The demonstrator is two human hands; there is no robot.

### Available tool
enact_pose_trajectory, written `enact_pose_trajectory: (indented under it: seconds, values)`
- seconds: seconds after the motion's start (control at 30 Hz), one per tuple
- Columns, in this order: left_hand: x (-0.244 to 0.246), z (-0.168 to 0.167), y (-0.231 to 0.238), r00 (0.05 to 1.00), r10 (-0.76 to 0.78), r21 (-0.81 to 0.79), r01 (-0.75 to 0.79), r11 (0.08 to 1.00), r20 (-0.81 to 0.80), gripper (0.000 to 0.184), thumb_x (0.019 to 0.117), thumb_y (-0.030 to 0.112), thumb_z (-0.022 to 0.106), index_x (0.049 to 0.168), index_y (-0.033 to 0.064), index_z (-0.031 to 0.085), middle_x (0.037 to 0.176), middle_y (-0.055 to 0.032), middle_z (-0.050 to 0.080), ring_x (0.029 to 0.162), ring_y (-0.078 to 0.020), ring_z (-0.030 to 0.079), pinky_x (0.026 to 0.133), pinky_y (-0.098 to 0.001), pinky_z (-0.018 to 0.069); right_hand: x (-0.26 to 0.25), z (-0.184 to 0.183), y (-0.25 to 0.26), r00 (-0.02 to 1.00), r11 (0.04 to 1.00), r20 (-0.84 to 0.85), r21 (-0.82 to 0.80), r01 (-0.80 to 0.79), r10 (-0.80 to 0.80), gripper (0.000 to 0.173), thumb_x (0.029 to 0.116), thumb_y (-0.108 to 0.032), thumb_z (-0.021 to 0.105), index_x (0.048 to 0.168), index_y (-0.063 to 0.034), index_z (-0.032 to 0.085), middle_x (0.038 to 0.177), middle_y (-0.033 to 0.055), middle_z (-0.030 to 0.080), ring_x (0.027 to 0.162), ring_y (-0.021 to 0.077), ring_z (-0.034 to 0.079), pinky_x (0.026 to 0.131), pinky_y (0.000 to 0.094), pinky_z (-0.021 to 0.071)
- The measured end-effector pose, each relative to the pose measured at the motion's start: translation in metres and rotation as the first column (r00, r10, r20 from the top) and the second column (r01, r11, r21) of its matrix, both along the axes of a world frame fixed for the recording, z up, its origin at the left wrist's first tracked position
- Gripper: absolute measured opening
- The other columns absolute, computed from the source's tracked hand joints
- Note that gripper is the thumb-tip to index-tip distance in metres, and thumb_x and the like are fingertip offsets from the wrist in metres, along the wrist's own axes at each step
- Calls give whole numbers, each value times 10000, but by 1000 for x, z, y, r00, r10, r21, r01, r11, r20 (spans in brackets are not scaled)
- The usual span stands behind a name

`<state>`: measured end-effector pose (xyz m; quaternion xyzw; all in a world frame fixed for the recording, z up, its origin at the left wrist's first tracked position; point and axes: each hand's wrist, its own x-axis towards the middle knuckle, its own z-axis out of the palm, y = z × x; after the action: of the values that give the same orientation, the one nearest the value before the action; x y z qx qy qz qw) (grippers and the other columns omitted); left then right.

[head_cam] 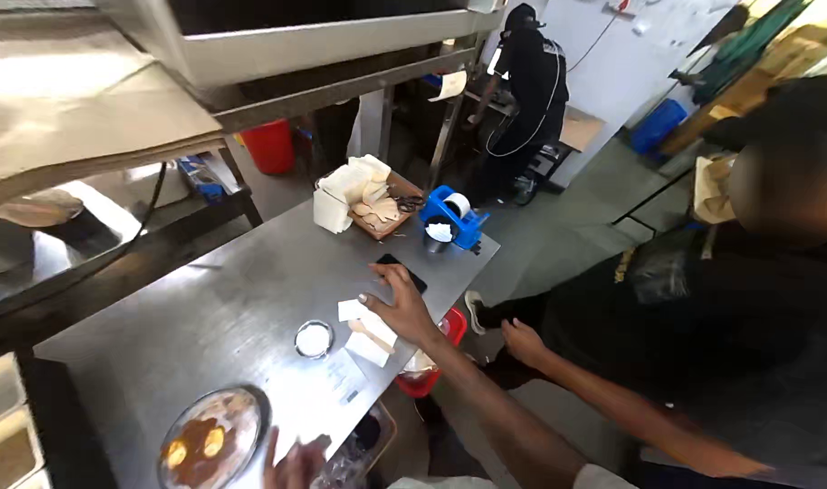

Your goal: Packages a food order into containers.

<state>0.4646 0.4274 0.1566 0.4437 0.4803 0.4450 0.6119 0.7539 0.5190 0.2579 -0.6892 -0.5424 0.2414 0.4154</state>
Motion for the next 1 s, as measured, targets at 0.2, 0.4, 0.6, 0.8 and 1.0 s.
enact_pose_trajectory:
  seconds: [0.2, 0.4, 0.6, 0.8, 1.0]
  values:
    - [215, 111, 31, 691, -10, -359, 389, 848, 723, 825, 1062, 616, 118, 1535, -36, 298, 1497, -199, 495, 1344, -269, 538, 1078, -434, 491, 59, -52, -67, 938, 946, 269, 176, -272, 220, 390, 977, -381, 544, 1254, -177, 727, 1435, 33, 621, 1404, 239, 500, 1184, 573, 346]
    - [332, 68, 31, 883, -389, 8, 401, 916, 264, 292, 1063, 139, 491, 1198, -50, 668, 831, -112, 722, 710, -207, 712, 714, -392, 635, 341, -48, -9, 860, 949, 406, 77, 306, -310, 393, 1041, -325, 558, 1313, -62, 665, 1387, 162, 620, 1282, 341, 592, 1090, 557, 473]
    - [468, 11, 72, 825, -559, -297, 555, 777, 77, 493, 1059, 222, 580, 1497, 42, 443, 1219, -167, 694, 993, -265, 724, 841, -413, 614, 418, -38, 87, 896, 788, 335, -448, 422, -290, 632, 947, -573, 624, 1088, 35, 721, 1299, 300, 603, 1222, 465, 582, 980, 673, 476]
    - [514, -15, 107, 796, -601, -354, 583, 732, 69, 425, 1113, 356, 434, 1374, 53, 579, 1193, -134, 714, 952, -241, 723, 838, -400, 597, 449, -57, 77, 931, 819, -124, -524, 232, -343, 333, 877, -221, 794, 1050, 53, 719, 1087, 218, 701, 1034, 339, 655, 935, 581, 502]
    - [531, -39, 122, 815, -548, -405, 573, 712, 190, 665, 1110, 528, 203, 1355, 61, 609, 1222, -122, 705, 976, -247, 707, 852, -436, 578, 402, -11, -110, 845, 944, -447, -273, 185, -295, 173, 934, -190, 712, 936, -21, 673, 953, 96, 674, 867, 201, 637, 800, 431, 554]
